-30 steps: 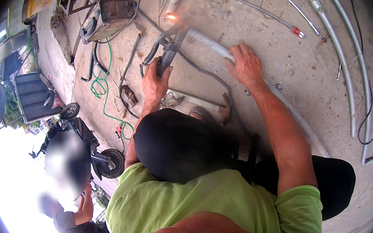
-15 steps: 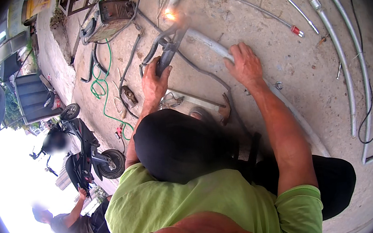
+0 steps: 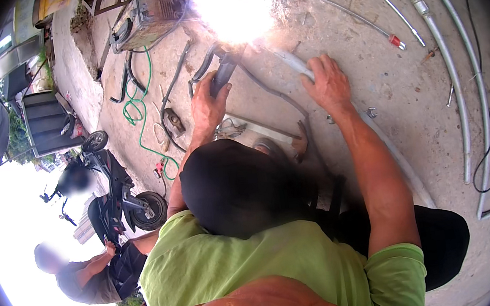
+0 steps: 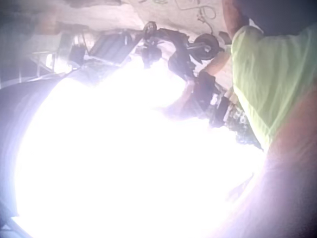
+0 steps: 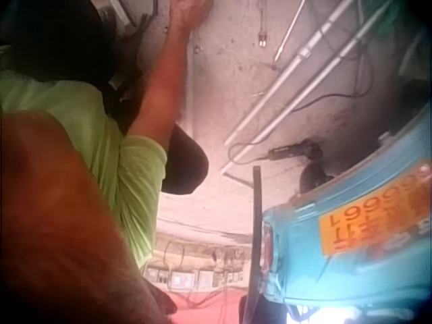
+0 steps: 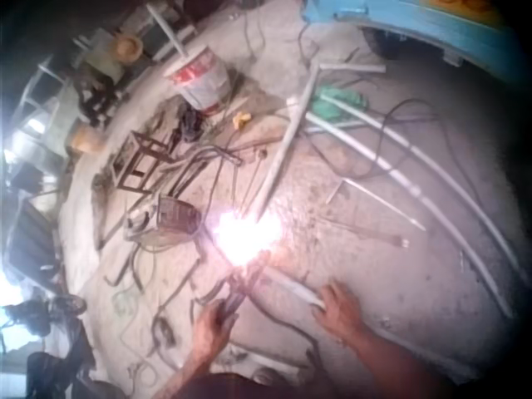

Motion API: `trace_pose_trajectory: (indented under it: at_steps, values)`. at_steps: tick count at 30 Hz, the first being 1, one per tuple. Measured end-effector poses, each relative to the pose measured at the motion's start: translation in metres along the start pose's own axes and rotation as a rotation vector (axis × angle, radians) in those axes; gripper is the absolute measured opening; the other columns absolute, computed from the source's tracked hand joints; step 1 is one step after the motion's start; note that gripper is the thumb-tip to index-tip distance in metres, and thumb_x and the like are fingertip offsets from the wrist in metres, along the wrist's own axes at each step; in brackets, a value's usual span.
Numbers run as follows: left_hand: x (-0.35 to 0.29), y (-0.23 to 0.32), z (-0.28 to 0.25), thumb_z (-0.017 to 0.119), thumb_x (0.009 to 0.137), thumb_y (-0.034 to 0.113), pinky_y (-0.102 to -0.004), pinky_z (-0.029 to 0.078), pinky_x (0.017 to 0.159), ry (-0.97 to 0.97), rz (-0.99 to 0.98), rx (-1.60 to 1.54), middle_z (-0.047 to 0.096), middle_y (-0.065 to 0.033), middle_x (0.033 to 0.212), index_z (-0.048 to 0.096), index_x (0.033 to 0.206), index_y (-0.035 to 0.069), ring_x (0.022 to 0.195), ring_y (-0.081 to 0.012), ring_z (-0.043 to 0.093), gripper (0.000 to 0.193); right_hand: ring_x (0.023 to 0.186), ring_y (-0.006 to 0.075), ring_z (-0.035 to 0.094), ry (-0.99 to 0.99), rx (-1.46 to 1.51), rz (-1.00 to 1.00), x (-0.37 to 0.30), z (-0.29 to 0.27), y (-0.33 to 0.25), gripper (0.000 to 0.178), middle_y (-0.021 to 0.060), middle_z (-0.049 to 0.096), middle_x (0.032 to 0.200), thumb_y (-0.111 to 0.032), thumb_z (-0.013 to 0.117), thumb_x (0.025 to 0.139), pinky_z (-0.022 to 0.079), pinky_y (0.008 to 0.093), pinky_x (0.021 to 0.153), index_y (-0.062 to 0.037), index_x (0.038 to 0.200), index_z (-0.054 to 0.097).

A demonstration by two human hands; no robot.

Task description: The person welds metal pipes together on the ground using a welding tool, then stands up and fits one of the pipes into the frame of a blue three-wheeled vehicle.

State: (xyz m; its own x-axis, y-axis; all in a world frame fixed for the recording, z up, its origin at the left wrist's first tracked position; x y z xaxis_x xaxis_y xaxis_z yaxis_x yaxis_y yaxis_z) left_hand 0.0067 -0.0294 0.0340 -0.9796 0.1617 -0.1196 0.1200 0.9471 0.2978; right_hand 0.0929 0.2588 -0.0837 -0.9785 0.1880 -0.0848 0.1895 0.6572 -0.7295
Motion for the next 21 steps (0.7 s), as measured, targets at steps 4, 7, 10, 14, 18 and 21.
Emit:
trace_pose_trajectory:
  at_steps: [4,7,10,14,18,21]
  values:
    - [0.0004,0.0014,-0.0002,0.082,0.089,0.031,-0.0444,0.054,0.096,-0.02,-0.018,0.006,0.068,-0.0159,0.128,0.064,0.138,0.012,0.112,-0.0346,0.069,0.056,0.114,0.0354,0.06,-0.022,-0.005,0.013,0.0002,0.0009,0.0011,0.033,0.0111,0.058,0.112,-0.029,0.077,0.087,0.053,0.0514,0.092,-0.0131,0.11,0.059]
    - [0.0002,0.0041,-0.0023,0.081,0.089,0.031,-0.0441,0.055,0.096,-0.012,-0.005,-0.007,0.068,-0.016,0.128,0.064,0.138,0.012,0.111,-0.0348,0.069,0.055,0.114,0.0353,0.06,-0.022,-0.008,0.012,0.0002,0.0019,0.0022,0.033,0.0108,0.058,0.112,-0.03,0.077,0.087,0.053,0.0514,0.093,-0.0132,0.11,0.059]
    - [0.0003,0.0024,-0.0023,0.079,0.09,0.032,-0.0462,0.056,0.089,0.031,0.053,0.004,0.068,-0.0167,0.122,0.064,0.137,0.014,0.105,-0.0375,0.07,0.052,0.114,0.0352,0.06,-0.03,-0.013,0.016,0.0005,0.0019,0.0016,0.033,0.0107,0.058,0.113,-0.03,0.077,0.088,0.052,0.0515,0.093,-0.0133,0.109,0.059]
    - [0.0002,0.0021,-0.0019,0.08,0.09,0.032,-0.0456,0.055,0.092,0.008,0.016,-0.019,0.068,-0.0168,0.124,0.064,0.136,0.012,0.107,-0.0366,0.069,0.052,0.114,0.0351,0.06,-0.024,-0.016,0.019,0.0,0.0009,0.0007,0.033,0.0104,0.058,0.113,-0.03,0.077,0.087,0.053,0.0516,0.092,-0.0132,0.109,0.059]
    - [0.0025,0.0001,0.0,0.081,0.089,0.031,-0.0441,0.055,0.096,-0.04,-0.038,0.018,0.068,-0.0177,0.127,0.064,0.137,0.01,0.112,-0.0354,0.069,0.055,0.113,0.0353,0.06,-0.011,-0.01,0.0,0.0002,-0.0001,-0.0006,0.033,0.01,0.058,0.112,-0.029,0.077,0.087,0.053,0.0517,0.092,-0.0128,0.109,0.059]
    - [0.0031,0.0013,-0.001,0.082,0.089,0.03,-0.0441,0.055,0.095,-0.012,-0.006,0.005,0.069,-0.0178,0.126,0.064,0.137,0.01,0.111,-0.0359,0.069,0.055,0.112,0.0357,0.06,-0.002,-0.001,-0.01,0.0001,-0.0015,-0.0016,0.033,0.0102,0.059,0.112,-0.028,0.077,0.087,0.053,0.0516,0.091,-0.0122,0.109,0.058]
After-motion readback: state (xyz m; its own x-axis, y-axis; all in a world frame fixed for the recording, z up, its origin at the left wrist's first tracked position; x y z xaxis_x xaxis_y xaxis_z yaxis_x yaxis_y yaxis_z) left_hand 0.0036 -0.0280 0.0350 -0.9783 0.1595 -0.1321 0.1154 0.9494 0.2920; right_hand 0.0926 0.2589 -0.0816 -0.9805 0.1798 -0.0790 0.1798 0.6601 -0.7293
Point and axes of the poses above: each hand's wrist, its own x-axis towards the middle knuckle, its own z-axis out of the palm, y = z × x, the point moved 8 cm from there along x, towards the middle knuckle
